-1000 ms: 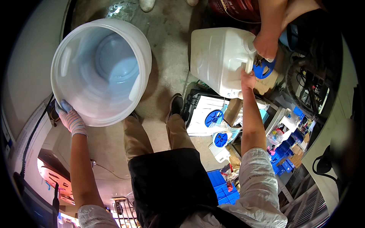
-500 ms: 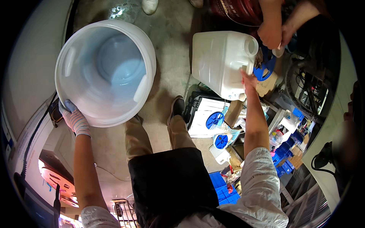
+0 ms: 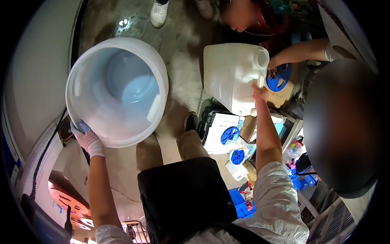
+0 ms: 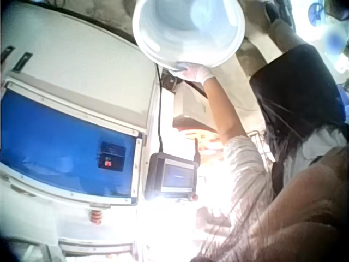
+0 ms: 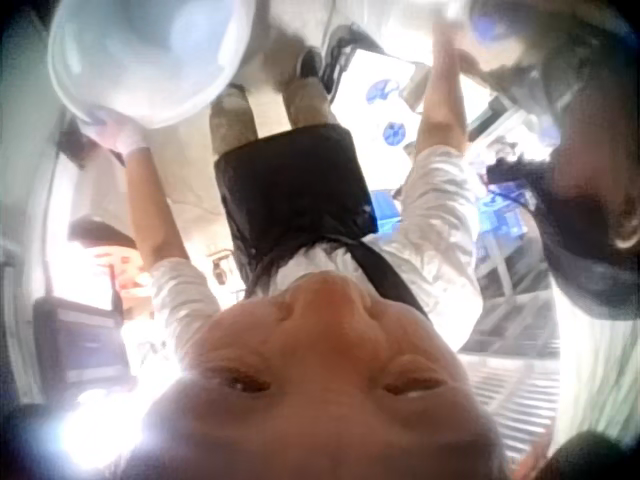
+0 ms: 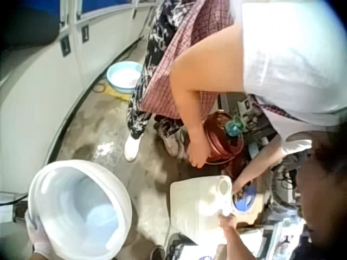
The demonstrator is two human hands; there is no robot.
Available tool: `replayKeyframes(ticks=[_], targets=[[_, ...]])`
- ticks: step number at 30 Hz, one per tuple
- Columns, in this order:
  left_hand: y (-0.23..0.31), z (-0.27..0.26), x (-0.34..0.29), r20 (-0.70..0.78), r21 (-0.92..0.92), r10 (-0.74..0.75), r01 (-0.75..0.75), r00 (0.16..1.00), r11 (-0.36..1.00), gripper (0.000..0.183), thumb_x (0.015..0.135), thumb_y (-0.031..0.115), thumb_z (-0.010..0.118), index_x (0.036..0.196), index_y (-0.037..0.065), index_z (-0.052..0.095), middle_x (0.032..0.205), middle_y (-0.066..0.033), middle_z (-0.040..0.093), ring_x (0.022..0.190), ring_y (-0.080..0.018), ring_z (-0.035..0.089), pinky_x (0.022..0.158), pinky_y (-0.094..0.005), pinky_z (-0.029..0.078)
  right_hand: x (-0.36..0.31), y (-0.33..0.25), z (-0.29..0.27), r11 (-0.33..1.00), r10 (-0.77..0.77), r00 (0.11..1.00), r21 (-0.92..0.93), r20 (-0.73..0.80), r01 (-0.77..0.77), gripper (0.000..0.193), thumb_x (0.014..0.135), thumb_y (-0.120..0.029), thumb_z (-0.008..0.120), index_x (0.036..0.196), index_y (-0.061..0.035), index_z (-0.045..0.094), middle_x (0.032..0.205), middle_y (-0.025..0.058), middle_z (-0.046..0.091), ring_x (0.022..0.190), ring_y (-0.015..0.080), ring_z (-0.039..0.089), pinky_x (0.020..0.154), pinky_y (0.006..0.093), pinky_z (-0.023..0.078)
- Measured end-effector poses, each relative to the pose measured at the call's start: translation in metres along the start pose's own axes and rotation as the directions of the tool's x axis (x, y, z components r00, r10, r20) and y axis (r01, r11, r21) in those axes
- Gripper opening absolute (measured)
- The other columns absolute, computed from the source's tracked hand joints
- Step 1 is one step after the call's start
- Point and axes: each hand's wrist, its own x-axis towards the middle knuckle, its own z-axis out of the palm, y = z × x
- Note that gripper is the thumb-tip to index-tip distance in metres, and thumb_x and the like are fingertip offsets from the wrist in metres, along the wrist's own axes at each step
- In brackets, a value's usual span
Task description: The person walks through a factory floor and assists a coworker in refilling a machine's water tank. They pour a liquid from a large white container into a bucket, then pour the bucket's contents into the machine's tank. The person also opens and closes the machine's access door during the process.
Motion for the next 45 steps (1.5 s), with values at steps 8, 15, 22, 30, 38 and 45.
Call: replayKeyframes(ticks=[8,15,22,30,38,45], targets=[[0.004,-0.001,-0.003,-0.025,0.033,-0.013,0.014,1.000,0.999,0.048,0.096,0.031,0.049,0.132,0.001,0.040,0.124,-0.0191,0.052,0.108,-0.0301,0.053,0.093,-0.0370,0.041,-0.023,-0.001,0.013,0.970,-0.147,0.984,-0.212,-0.103,0.122,0.058,0.065,-0.050,0.069,0.103,-0.0063,0.067,0.095,0.0188,0.067,0.090,0.0357,0.064,0.078,0.0414,0.051],[0.005,-0.001,-0.002,-0.015,0.079,0.014,-0.013,1.000,0.997,0.045,0.096,0.028,0.047,0.132,0.001,0.041,0.125,-0.0189,0.052,0.109,-0.0300,0.052,0.094,-0.0367,0.041,-0.050,-0.018,0.021,0.937,-0.138,0.982,-0.337,-0.126,0.089,0.060,0.067,-0.051,0.065,0.108,-0.0070,0.066,0.099,0.0193,0.067,0.092,0.0356,0.064,0.080,0.0408,0.051],[0.005,-0.001,-0.003,-0.019,0.109,0.025,-0.023,0.999,0.994,0.048,0.096,0.029,0.048,0.133,0.001,0.040,0.125,-0.0191,0.052,0.108,-0.0311,0.053,0.093,-0.0379,0.042,-0.043,0.001,0.027,0.972,-0.112,0.994,-0.211,-0.020,0.105,0.064,0.065,-0.049,0.068,0.111,-0.0045,0.063,0.096,0.0202,0.067,0.091,0.0363,0.063,0.078,0.0407,0.050],[0.009,0.001,-0.003,-0.002,-0.016,0.018,-0.018,1.000,1.000,0.045,0.096,0.027,0.047,0.133,0.003,0.041,0.122,-0.0181,0.055,0.106,-0.0294,0.055,0.092,-0.0380,0.043,-0.025,0.024,0.023,0.935,-0.347,0.910,0.150,0.225,0.320,0.053,0.070,-0.038,0.073,0.111,-0.0056,0.064,0.093,0.0126,0.069,0.082,0.0254,0.067,0.072,0.0333,0.050],[0.012,-0.001,-0.004,-0.014,0.022,0.025,-0.025,1.000,0.999,0.043,0.096,0.026,0.046,0.132,0.002,0.042,0.121,-0.0183,0.056,0.105,-0.0291,0.055,0.092,-0.0375,0.043,-0.062,0.002,0.021,0.740,-0.544,0.792,-0.286,0.276,0.608,0.055,0.071,-0.046,0.069,0.112,-0.0090,0.064,0.092,0.0163,0.068,0.085,0.0319,0.065,0.076,0.0380,0.051],[0.014,-0.001,-0.005,-0.024,0.048,0.035,-0.034,0.999,0.998,0.044,0.097,0.028,0.045,0.130,0.001,0.043,0.114,-0.0187,0.059,0.100,-0.0293,0.058,0.089,-0.0376,0.045,-0.085,-0.007,0.020,0.591,-0.617,0.688,-0.353,0.381,0.726,0.046,0.072,-0.045,0.068,0.107,-0.0149,0.064,0.081,0.0114,0.068,0.076,0.0316,0.066,0.069,0.0400,0.053]])
